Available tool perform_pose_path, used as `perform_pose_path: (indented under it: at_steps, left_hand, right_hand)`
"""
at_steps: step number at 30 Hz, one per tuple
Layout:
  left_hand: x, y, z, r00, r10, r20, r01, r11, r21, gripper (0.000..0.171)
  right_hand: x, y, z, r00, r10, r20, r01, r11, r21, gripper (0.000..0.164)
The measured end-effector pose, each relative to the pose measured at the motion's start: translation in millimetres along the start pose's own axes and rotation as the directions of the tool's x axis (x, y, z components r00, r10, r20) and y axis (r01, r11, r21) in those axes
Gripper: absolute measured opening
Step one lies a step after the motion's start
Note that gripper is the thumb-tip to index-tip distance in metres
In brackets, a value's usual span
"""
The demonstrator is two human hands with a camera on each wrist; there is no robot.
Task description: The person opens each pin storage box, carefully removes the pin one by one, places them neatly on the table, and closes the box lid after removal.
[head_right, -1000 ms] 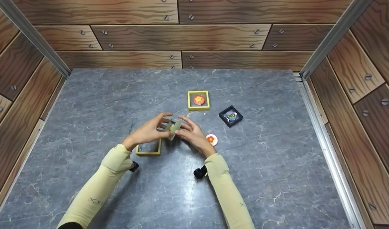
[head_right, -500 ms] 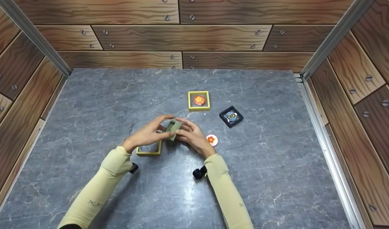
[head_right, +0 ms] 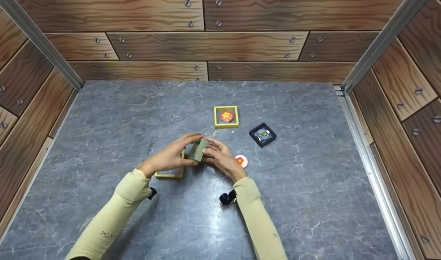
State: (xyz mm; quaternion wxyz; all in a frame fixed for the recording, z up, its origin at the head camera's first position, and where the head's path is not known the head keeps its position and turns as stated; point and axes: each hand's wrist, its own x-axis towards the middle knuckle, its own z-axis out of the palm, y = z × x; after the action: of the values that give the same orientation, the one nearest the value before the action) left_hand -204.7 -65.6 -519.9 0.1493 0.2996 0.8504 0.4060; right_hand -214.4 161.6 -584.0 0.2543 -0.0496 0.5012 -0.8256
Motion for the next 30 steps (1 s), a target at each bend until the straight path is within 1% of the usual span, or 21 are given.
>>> perform_pose_path:
  at_steps: [5,9,13,20,25,30]
  left_hand:
    - [5.1,2.0,2.1,0.996,0.085,-0.018,-0.085,0.996,0.025,0.092]
    - [8.1,1.6,5.5,0.993,0.115,-0.025,-0.114,0.993,0.043,0.095]
    - [9.4,0.6,7.8,0.992,0.126,-0.031,-0.124,0.991,0.058,0.096]
    - [10.0,2.0,13.2,0.99,0.139,-0.03,-0.138,0.989,0.051,0.1]
    - [9.4,0.5,11.5,0.989,0.147,-0.022,-0.146,0.988,0.04,0.098]
    - [6.8,0.2,6.0,0.991,0.133,-0.018,-0.133,0.991,-0.009,0.096]
  right_hand:
    - [-2,-2,-3,0.999,0.005,0.033,-0.006,1.0,0.014,0.075]
    - [-5,-1,-6,0.997,0.008,0.071,-0.011,0.999,0.036,0.073]
    - [-9,-1,-6,0.996,0.008,0.092,-0.012,0.999,0.053,0.066]
    - [-14,0,-8,0.995,-0.005,0.104,0.0,0.999,0.045,0.042]
    - [-15,0,-11,0.996,-0.002,0.095,-0.001,1.0,0.024,0.039]
    - [-17,0,-16,0.996,0.011,0.091,-0.016,0.998,0.054,0.039]
